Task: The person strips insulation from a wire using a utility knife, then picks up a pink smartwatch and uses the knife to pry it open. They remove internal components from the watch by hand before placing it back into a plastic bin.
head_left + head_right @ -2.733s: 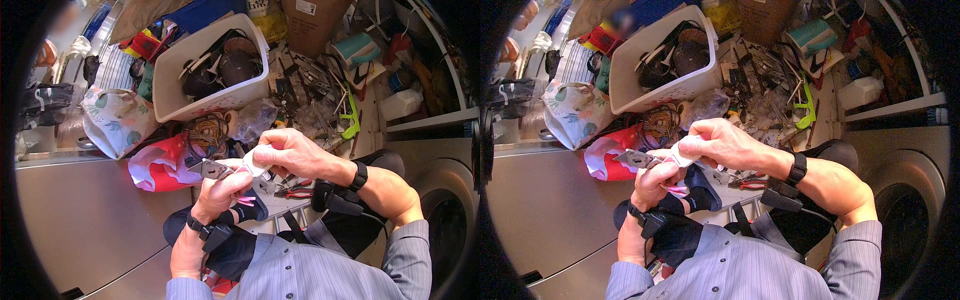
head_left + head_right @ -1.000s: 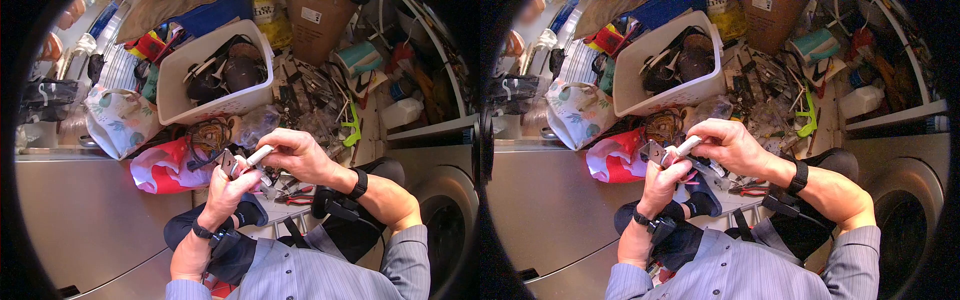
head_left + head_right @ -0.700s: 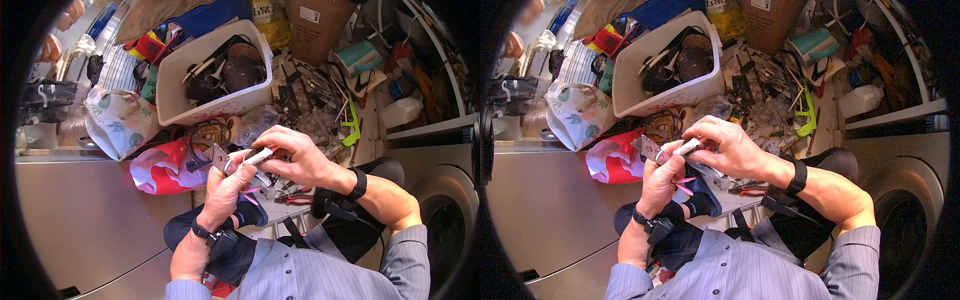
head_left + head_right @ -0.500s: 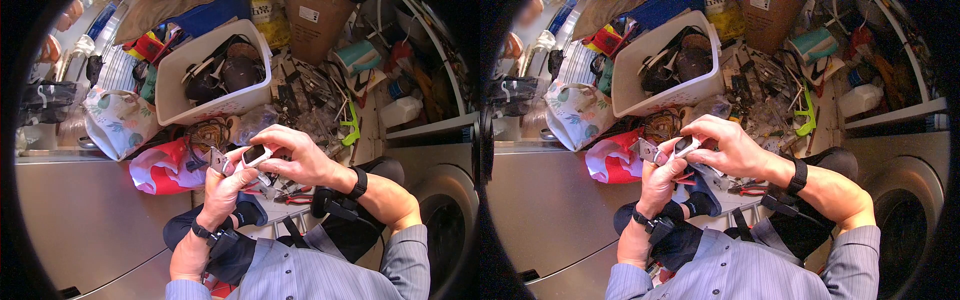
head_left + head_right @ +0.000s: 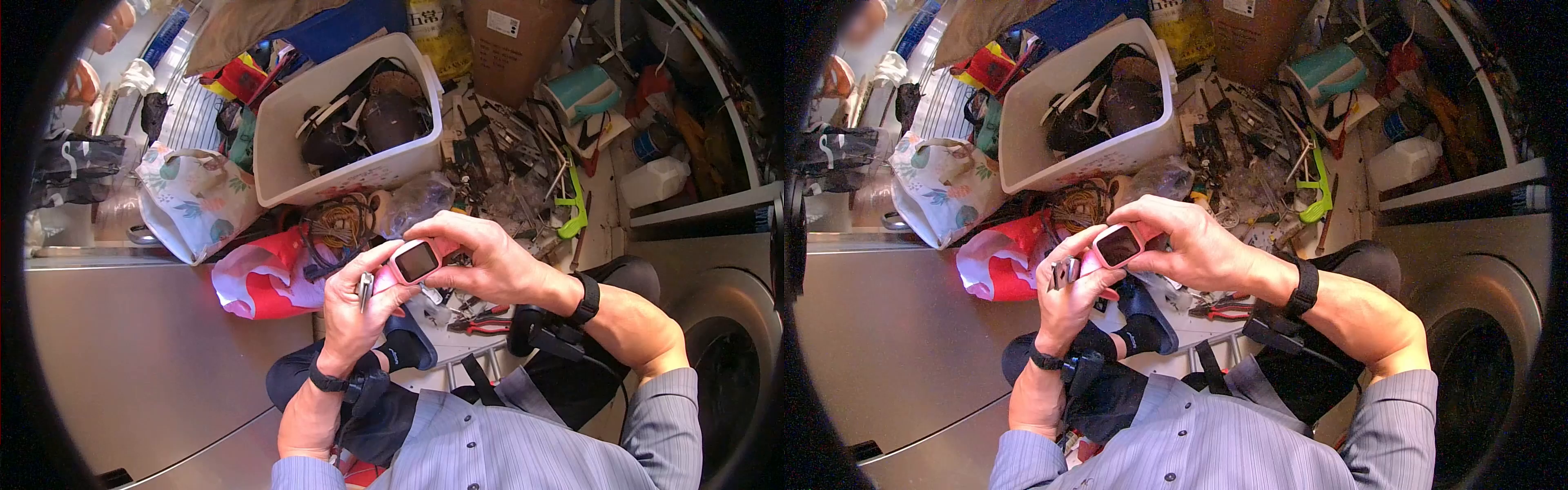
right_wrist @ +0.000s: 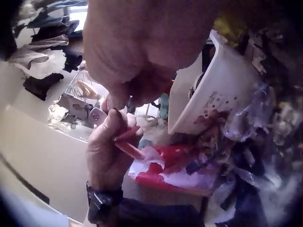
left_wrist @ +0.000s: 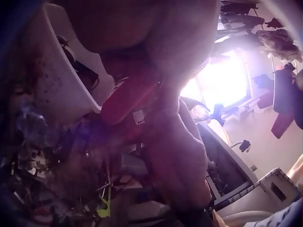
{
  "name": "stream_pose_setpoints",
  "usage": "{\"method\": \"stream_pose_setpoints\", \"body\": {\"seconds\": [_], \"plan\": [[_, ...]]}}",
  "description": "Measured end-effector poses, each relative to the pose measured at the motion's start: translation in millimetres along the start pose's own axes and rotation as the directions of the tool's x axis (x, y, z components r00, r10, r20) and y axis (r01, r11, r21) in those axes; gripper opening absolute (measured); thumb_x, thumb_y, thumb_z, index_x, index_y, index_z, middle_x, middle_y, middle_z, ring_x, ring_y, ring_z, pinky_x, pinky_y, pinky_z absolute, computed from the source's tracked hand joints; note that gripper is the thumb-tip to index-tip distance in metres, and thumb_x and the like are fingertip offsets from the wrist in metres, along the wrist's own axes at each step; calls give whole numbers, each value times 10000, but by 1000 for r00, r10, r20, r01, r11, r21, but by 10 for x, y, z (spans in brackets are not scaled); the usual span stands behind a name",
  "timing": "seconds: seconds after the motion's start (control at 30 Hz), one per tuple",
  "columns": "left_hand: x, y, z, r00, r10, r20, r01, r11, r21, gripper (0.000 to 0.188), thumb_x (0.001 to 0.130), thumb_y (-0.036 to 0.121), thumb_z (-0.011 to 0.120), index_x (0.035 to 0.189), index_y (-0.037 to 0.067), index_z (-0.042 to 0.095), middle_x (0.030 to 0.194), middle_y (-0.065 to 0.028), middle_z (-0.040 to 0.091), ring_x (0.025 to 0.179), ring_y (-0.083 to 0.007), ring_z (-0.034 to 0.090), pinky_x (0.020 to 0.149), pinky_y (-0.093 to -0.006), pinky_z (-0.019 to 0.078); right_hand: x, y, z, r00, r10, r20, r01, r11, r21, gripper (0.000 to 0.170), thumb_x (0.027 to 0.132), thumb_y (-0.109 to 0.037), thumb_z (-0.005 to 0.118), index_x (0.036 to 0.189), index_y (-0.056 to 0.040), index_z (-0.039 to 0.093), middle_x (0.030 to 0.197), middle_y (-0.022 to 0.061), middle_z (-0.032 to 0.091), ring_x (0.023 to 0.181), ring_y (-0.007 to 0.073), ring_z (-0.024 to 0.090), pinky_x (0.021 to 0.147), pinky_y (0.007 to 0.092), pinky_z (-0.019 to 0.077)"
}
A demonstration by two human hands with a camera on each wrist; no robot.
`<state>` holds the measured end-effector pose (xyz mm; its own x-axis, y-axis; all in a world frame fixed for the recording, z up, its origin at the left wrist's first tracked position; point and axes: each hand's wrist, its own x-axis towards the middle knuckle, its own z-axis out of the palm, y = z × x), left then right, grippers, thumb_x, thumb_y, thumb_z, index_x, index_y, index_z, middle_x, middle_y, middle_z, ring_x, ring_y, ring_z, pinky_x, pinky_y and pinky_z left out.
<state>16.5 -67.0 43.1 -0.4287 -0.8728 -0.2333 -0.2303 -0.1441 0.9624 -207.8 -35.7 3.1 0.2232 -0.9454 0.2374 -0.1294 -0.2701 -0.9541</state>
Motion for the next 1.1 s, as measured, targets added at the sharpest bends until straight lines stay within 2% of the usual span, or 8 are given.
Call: {"method": "stream_pose_setpoints", "body": {"seconds": [0.2,0.27,0.37,0.53,0.6,0.67,0.9,1.1], "plan": [[-28,-86,-39,996,78,41,-83,988,133,506,789,6,857,1269,57,704,1074,-69,743,878,-89,673,725,-256,560,-63,32,45,984,172,39,-176,959,223,470,851,-136,826,1263,-22,630,942,68,661,803,157,653,771,312,548],[-26,-137,2,983,159,86,-177,944,277,496,782,-22,848,1253,55,712,1038,-73,744,849,-95,681,723,-272,558,-68,-16,47,980,199,23,-199,980,-2,308,884,-243,799,1056,-18,675,773,72,626,691,158,617,632,343,506],[-71,-74,105,995,18,95,-26,996,88,460,786,-41,836,1221,32,706,963,-42,721,770,-106,675,674,-257,556,-122,3,87,989,149,-9,-150,986,-76,312,929,-320,737,908,-17,668,684,108,592,633,203,603,569,373,459],[-69,27,87,984,-84,160,74,995,68,402,853,64,812,1215,-24,660,922,-34,692,755,-87,656,617,-245,588,-217,-68,57,998,38,-47,-41,997,-62,327,1015,-301,616,933,11,669,689,111,624,617,211,626,579,350,491],[-109,127,168,985,-114,129,113,993,15,334,914,122,754,1199,-27,661,880,-21,670,743,-83,640,615,-231,573,-258,-218,27,927,372,48,-374,907,192,359,1056,-320,567,954,7,676,704,75,654,629,144,638,585,311,509],[-106,227,161,979,-134,152,141,989,-34,289,961,191,685,1154,-24,673,805,1,629,664,-68,584,595,-221,558,-283,-219,10,904,408,128,-426,841,334,338,1074,-308,554,1078,-1,693,784,38,688,667,93,641,619,269,531],[143,259,257,987,135,81,-91,907,-411,301,1036,309,614,932,37,691,724,-7,625,583,-72,582,383,-251,464,-320,-490,-110,943,296,151,-319,680,660,258,1025,-182,651,1203,4,643,1038,66,694,831,134,684,772,272,565],[230,365,518,967,256,-9,-250,937,-245,317,1010,331,683,849,58,677,667,-9,629,450,-73,519,374,-238,385,-620,-715,-291,936,353,16,-296,759,580,235,1001,-180,679,1157,-7,650,949,60,700,795,128,669,728,262,551]]}}
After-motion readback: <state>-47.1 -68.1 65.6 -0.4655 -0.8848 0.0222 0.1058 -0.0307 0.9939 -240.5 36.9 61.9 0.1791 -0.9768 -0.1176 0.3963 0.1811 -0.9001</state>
